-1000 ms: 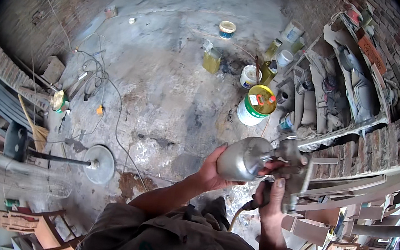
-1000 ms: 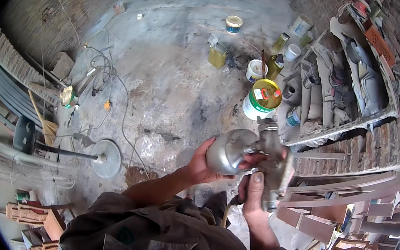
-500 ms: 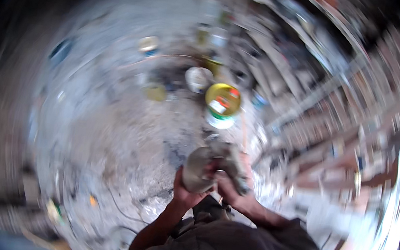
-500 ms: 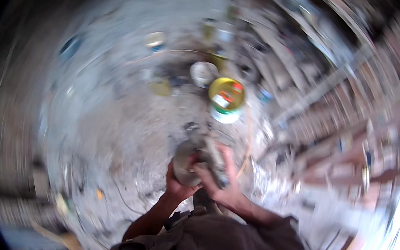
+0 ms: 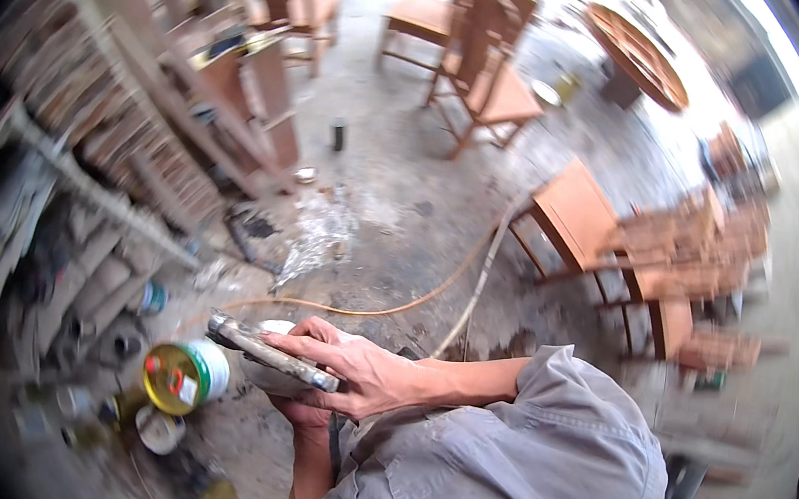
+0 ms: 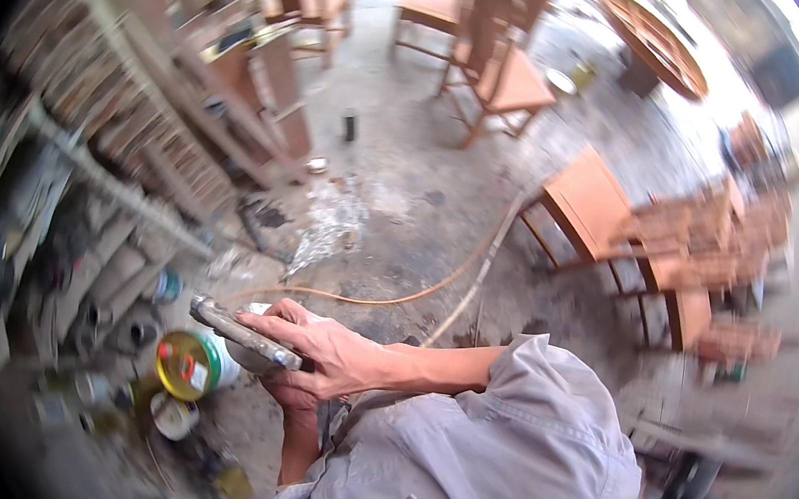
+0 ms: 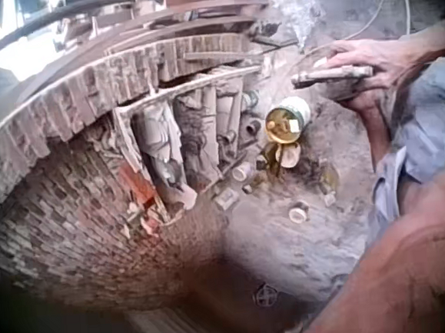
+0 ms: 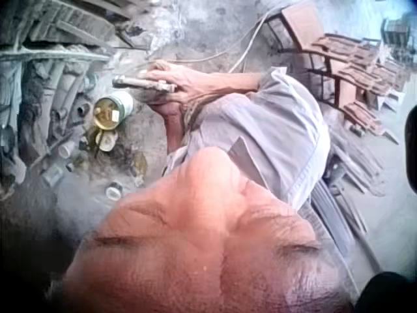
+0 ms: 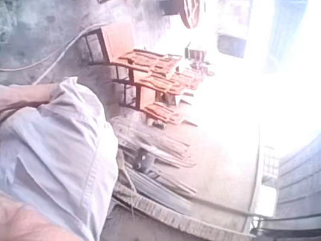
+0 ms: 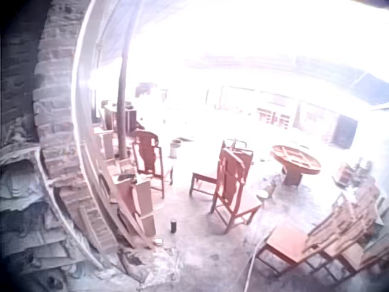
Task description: The person uses a spray gun to apply finish to wooden chairs and a round table in a workshop. They refill the spray gun's container from a large paint can and test the spray on the floor before continuing.
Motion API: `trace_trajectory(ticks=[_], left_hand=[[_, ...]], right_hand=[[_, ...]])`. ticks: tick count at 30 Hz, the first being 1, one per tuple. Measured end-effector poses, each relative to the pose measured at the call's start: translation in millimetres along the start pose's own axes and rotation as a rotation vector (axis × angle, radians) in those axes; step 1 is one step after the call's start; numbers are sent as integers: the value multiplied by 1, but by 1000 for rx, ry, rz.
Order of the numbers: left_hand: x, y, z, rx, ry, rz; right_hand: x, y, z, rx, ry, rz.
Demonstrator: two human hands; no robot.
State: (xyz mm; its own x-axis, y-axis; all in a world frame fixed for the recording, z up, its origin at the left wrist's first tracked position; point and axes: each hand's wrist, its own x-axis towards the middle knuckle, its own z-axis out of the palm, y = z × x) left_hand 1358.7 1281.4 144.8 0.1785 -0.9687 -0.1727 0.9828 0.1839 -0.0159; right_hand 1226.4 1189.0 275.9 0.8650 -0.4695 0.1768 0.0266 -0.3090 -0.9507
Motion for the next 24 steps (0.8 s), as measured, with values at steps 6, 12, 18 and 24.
trace_trajectory(ticks=[6, 12, 18, 24], left_hand=[[-6, -7, -26, -153, 21, -421], [-5, -6, -11, -80, -11, -505], [-13, -22, -15, -19, -40, -530], [6, -50, -9, -156, -15, -499]], right_hand=[[-131, -17, 42, -149, 568, 69], [-218, 69, 71, 477, 1431, 770], [-227, 128, 41, 1416, 1317, 571], [-239, 212, -39, 1526, 1411, 583]])
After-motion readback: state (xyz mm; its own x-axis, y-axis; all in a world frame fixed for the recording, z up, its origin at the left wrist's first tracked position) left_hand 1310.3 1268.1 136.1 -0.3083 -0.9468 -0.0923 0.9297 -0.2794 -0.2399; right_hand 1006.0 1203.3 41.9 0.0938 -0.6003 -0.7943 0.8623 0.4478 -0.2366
